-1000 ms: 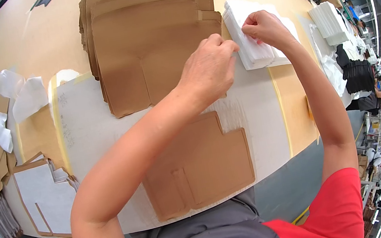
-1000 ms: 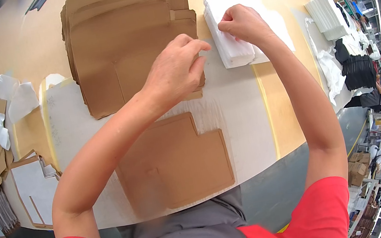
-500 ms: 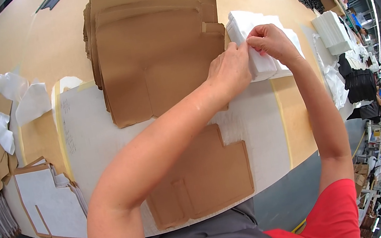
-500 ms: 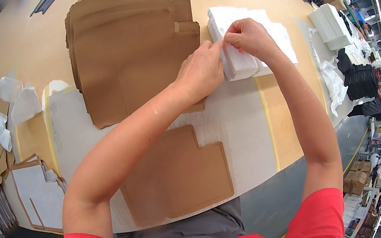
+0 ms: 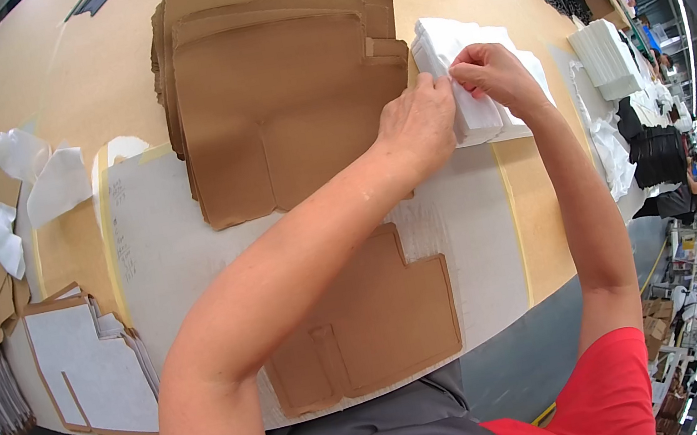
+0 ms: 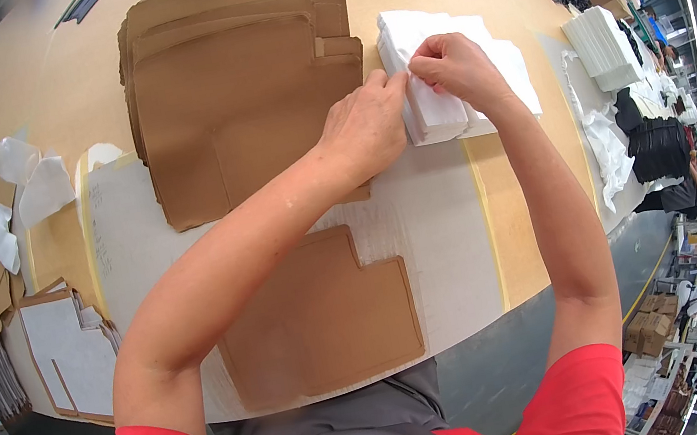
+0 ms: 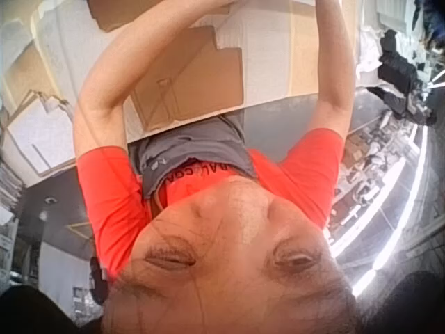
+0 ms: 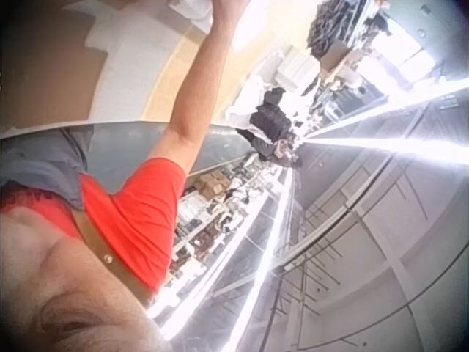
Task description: Applying adhesive to leather components and attaching fabric/paper linings.
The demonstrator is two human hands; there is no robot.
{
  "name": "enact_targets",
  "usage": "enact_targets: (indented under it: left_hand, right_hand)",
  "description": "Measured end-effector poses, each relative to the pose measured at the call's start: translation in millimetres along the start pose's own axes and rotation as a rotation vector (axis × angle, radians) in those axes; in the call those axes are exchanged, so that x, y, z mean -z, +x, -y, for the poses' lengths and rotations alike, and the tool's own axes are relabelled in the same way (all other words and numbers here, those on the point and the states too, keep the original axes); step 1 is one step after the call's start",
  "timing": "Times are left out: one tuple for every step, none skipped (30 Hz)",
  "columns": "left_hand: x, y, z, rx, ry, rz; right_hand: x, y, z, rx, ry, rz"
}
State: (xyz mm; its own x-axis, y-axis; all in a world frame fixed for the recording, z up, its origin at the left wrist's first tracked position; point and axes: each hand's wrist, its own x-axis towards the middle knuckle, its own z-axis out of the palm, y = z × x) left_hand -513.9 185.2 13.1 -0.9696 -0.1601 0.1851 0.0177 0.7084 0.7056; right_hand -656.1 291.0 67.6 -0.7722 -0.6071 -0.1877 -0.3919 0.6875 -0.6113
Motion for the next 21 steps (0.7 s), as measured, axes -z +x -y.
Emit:
enact_targets:
  left_hand:
    - [0.5, 0.1, -0.3, -0.005, 0.003, -0.007]
    - [0.9, 0.5, -1.2, -0.003, 0.003, -0.009]
    - [1.0, 1.0, -2.7, 0.012, 0.014, 0.012]
    - [1.3, 1.8, -3.6, 0.028, 0.027, 0.03]
    - [1.5, 2.3, -4.2, 0.03, 0.028, 0.026]
    - [1.8, 2.5, -4.7, 0.023, 0.042, 0.019]
    - [0.6, 2.4, -5.2, 0.013, 0.052, 0.014]
    - [-0.6, 2.1, -5.4, 0.012, 0.051, 0.013]
    - [-2.0, 1.5, -5.7, -0.017, 0.039, -0.056]
    - [-3.8, 1.2, -5.4, -0.046, 0.027, -0.125]
    - [-5.8, 0.9, -5.4, -0.048, 0.026, -0.126]
    - [-8.1, 0.8, -5.8, -0.066, 0.054, -0.124]
    - [-8.6, 0.6, -5.8, -0.079, 0.086, -0.123]
    - [-9.2, 0.9, -6.0, -0.078, 0.087, -0.125]
    - [-10.0, 1.4, -6.3, -0.091, 0.102, -0.131]
    - [-10.9, 1.1, -6.2, -0.104, 0.117, -0.135]
    - [-11.8, 0.6, -5.7, -0.103, 0.117, -0.135]
    - [-12.6, -0.1, -4.8, -0.103, 0.125, -0.146]
    - [-14.1, 0.4, -5.7, -0.108, 0.129, -0.159]
    - [-15.4, 0.4, -6.0, -0.111, 0.126, -0.159]
    - [-16.5, 0.2, -5.6, -0.131, 0.143, -0.159]
  right_hand:
    - [1.7, -0.3, -0.2, -0.018, 0.078, 0.022]
    - [3.6, -0.7, -0.7, -0.036, 0.155, 0.044]
    - [6.8, -1.4, -2.5, -0.034, 0.154, 0.045]
    - [11.2, -1.7, -4.8, -0.072, 0.228, 0.061]
    - [14.3, -1.7, -6.4, -0.111, 0.302, 0.077]
    - [15.3, -1.1, -7.7, -0.106, 0.301, 0.079]
    - [15.7, -1.7, -9.8, -0.106, 0.337, 0.092]
    - [15.8, -1.8, -11.2, -0.106, 0.373, 0.103]
    - [16.2, -1.4, -11.9, -0.106, 0.37, 0.101]
    - [16.2, -0.5, -11.5, -0.095, 0.355, 0.115]
    - [16.3, -0.1, -11.1, -0.085, 0.339, 0.128]
    - [15.9, -1.1, -10.7, -0.085, 0.336, 0.125]
    - [12.7, -2.5, -7.3, -0.085, 0.314, 0.088]
    - [9.3, -4.3, -3.7, -0.085, 0.291, 0.05]
    - [7.0, -6.0, 1.0, -0.084, 0.29, 0.051]
    - [3.6, -11.4, 15.1, -0.059, 0.128, -0.002]
    - [1.3, -14.1, 22.7, -0.034, -0.034, -0.055]
    - [-1.1, -12.0, 21.8, -0.033, -0.033, -0.053]
    - [-1.2, -9.6, 20.1, 0.037, -0.174, -0.09]
    - [-0.9, -8.5, 19.5, 0.107, -0.316, -0.125]
    - [0.1, -8.7, 19.5, 0.105, -0.317, -0.127]
